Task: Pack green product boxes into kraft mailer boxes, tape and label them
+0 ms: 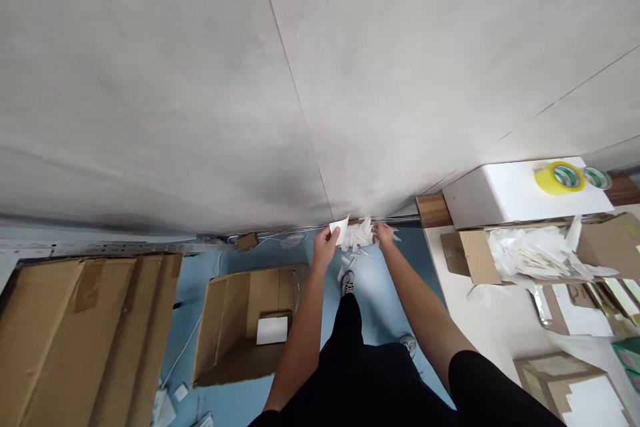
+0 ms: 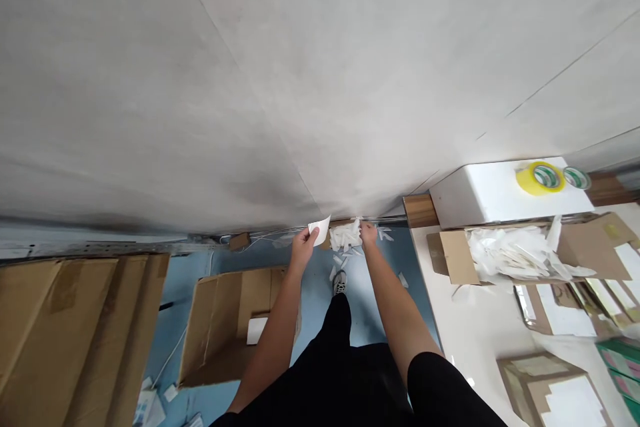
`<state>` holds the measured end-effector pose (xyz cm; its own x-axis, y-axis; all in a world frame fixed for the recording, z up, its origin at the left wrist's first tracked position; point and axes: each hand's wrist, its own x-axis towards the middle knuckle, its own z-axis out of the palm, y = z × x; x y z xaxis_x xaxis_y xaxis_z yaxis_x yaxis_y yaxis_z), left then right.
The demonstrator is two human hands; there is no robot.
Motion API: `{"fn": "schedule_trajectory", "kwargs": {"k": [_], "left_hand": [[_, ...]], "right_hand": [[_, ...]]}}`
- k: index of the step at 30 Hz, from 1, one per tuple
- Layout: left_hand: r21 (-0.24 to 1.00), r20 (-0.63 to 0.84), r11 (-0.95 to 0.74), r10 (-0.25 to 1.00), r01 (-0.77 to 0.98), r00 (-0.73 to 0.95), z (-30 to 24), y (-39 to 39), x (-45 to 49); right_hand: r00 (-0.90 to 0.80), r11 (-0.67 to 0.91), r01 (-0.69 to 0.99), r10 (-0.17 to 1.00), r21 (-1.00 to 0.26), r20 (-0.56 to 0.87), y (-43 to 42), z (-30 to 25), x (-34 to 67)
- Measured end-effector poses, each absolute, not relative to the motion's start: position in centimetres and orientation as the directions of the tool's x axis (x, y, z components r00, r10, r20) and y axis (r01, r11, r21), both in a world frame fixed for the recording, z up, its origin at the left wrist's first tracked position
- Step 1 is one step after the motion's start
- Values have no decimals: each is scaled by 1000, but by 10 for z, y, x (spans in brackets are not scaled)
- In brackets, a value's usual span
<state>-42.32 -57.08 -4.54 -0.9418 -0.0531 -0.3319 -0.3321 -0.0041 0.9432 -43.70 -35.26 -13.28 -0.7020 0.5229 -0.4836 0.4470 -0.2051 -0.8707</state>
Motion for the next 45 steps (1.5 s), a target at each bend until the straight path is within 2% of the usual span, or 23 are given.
{"fn": "schedule_trajectory", "kwargs": {"k": [5,9,13,16,22,25,28,31,33,36,41,45], "left_hand": [[966,-255,50,36,-253,-966,-36,-527,-426],[983,-172,94,187,-157,-967,-15,-472,-417],[995,-47,95,356,-14,-933,12,-410,-394],[994,38,72,475,81,-879,29,-361,-364],[925,207,148,572,348,-793,51,-261,-271],[857,238,168,711,488,-662,59,-217,-223],[812,223,117,842,571,-490,62,-177,-180],[887,149,43,916,460,-372,57,-141,-141],[970,73,28,913,242,-401,51,-118,-116],[1000,-24,23,891,-9,-453,45,-85,-82],[997,-45,66,916,40,-398,42,-53,-44],[984,-34,100,917,147,-396,37,-45,-35]], "right_hand": [[-667,-285,397,563,-872,-488,-334,-84,-404],[-767,-293,238,528,-926,-365,-319,-30,-360],[-766,-320,154,559,-935,-318,-286,12,-316],[-700,-392,92,628,-915,-339,-247,35,-278],[-578,-404,-67,761,-912,-295,-171,72,-176],[-442,-414,-152,841,-898,-313,-139,81,-121],[-306,-430,-258,886,-865,-349,-104,83,-68],[-197,-400,-322,915,-858,-353,-68,83,-15],[-181,-392,-322,919,-862,-350,-49,83,19],[-215,-410,-297,909,-862,-358,-31,80,64],[-228,-458,-244,884,-855,-408,-20,63,107],[-126,-444,-97,893,-891,-432,-14,40,116]]}}
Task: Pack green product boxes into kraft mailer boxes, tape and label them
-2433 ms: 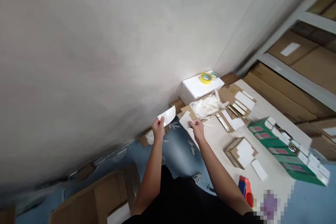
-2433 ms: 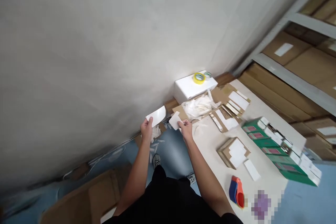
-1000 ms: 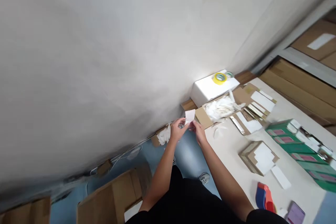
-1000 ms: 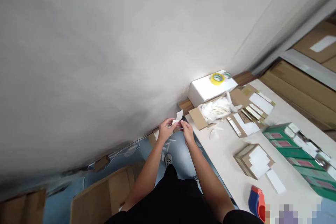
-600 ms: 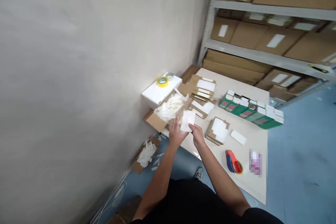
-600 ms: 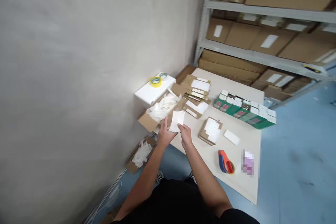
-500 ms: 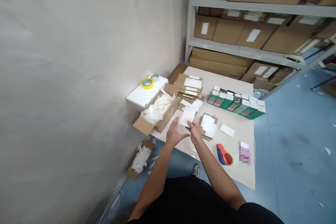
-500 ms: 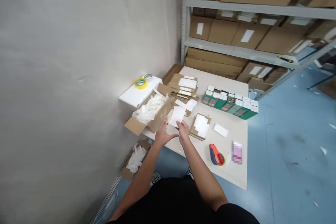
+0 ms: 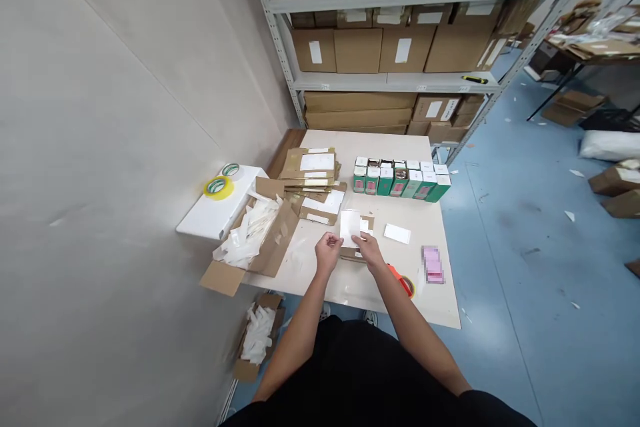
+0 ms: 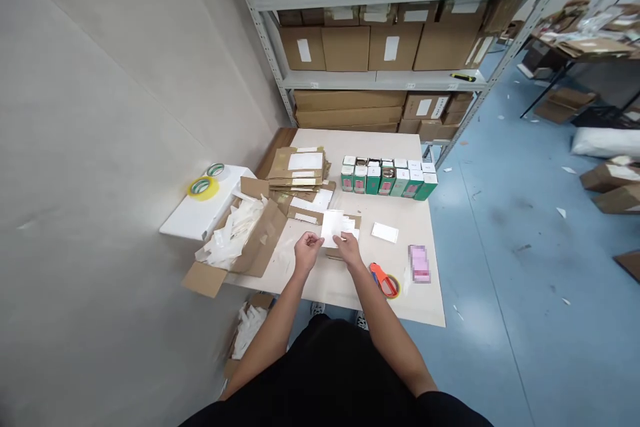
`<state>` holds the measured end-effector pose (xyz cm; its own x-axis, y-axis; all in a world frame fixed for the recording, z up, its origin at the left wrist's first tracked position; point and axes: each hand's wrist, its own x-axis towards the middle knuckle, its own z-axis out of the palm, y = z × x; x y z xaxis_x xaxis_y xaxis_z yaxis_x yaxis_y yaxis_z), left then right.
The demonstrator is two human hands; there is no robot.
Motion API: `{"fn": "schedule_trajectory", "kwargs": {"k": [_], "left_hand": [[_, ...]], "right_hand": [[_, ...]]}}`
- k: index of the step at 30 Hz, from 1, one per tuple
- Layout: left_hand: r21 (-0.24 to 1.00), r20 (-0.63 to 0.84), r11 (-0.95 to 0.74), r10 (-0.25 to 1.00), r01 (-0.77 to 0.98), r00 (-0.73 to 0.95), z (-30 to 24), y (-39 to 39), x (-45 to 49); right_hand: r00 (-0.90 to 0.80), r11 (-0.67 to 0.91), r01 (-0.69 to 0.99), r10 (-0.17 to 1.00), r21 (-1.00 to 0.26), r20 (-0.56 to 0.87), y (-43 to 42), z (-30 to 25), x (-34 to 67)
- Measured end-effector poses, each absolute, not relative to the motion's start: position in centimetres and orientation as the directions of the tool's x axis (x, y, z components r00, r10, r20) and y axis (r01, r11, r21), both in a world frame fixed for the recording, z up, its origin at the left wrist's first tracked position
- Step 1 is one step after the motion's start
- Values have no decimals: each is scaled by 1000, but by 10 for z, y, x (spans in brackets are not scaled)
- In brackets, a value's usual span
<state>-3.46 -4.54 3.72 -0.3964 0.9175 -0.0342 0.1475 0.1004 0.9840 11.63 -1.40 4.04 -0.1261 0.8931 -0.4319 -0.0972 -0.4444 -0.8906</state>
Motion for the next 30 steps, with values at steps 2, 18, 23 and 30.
{"fn": "schedule_trajectory", "kwargs": {"k": [2,18,23,30], "left_hand": [[974,-28,114,919,197,-394,33,-42,-36],[939,-152,235,939,251,-307,-21,-8,-68],[857,-232,334,930,392,-286,-60,-13,-65],[760,-282,361,932,541,-227,-91,-18,-62]], "right_hand": [[-95,-463,-1,882,-886,-461,-11,30,116],[116,-427,362,903,-829,-414,-7,-44,100],[233,-445,540,895,-715,-382,-22,-74,93],[246,-534,669,816,-518,-524,-27,-89,88]]}}
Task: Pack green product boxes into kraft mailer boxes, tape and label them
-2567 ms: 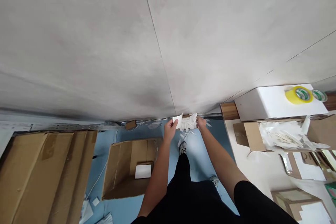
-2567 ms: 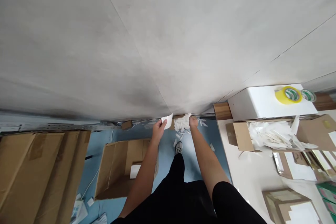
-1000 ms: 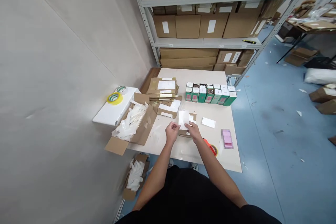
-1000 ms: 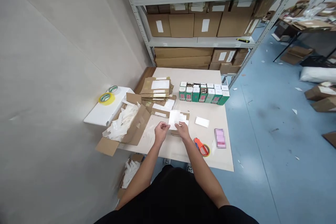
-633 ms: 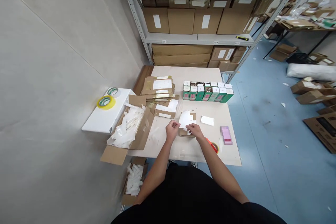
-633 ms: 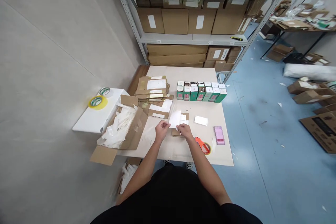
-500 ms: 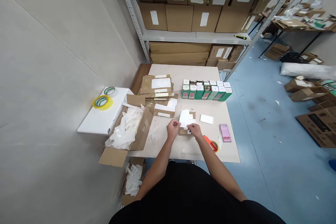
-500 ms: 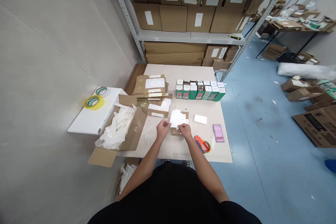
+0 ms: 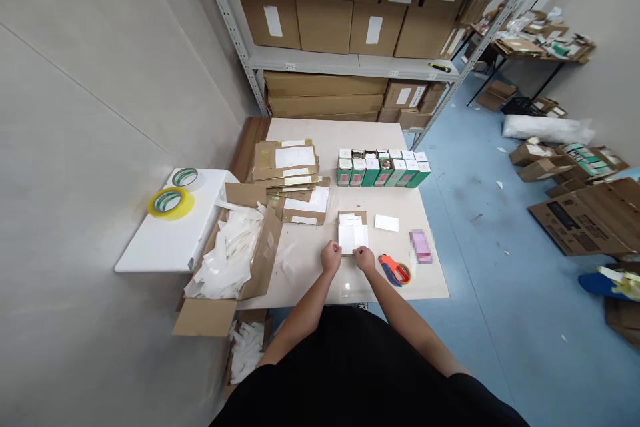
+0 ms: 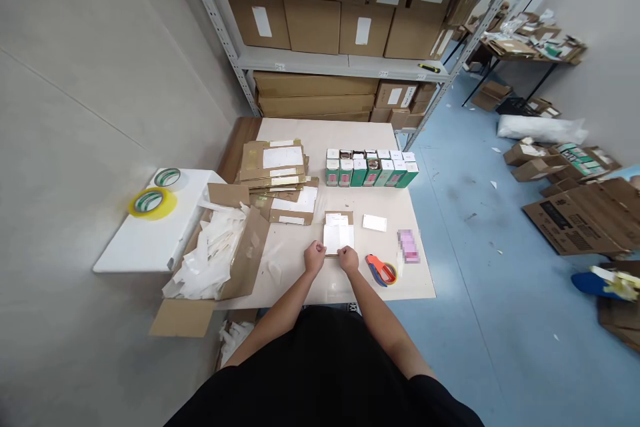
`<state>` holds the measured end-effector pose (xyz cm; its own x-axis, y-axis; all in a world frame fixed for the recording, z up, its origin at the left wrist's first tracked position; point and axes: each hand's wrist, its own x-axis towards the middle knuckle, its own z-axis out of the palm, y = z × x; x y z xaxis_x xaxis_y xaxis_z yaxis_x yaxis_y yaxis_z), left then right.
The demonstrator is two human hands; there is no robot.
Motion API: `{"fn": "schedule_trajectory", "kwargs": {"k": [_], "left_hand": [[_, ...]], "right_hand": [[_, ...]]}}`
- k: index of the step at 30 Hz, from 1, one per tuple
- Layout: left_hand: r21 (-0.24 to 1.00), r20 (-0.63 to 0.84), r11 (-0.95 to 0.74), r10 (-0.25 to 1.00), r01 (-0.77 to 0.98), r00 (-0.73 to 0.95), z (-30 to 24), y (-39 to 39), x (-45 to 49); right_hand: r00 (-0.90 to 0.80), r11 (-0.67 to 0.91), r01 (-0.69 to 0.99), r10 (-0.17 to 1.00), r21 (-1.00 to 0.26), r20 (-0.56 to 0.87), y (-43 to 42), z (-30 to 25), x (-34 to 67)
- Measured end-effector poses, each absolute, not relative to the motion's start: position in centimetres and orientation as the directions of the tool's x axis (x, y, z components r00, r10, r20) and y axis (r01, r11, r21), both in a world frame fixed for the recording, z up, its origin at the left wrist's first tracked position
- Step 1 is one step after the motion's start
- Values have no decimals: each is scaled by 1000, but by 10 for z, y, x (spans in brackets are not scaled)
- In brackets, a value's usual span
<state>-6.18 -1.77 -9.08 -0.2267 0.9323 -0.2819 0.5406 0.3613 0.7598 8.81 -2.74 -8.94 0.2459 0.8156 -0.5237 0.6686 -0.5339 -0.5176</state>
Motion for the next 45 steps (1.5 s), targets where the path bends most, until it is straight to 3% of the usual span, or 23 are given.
{"fn": "schedule_trajectory", "kwargs": {"k": [45], "left_hand": [[591,-445,471,868,656,-222,-110,5,-66]], "right_hand": [[346,-617,724,713,-310,-610,-13,-93,72]]}}
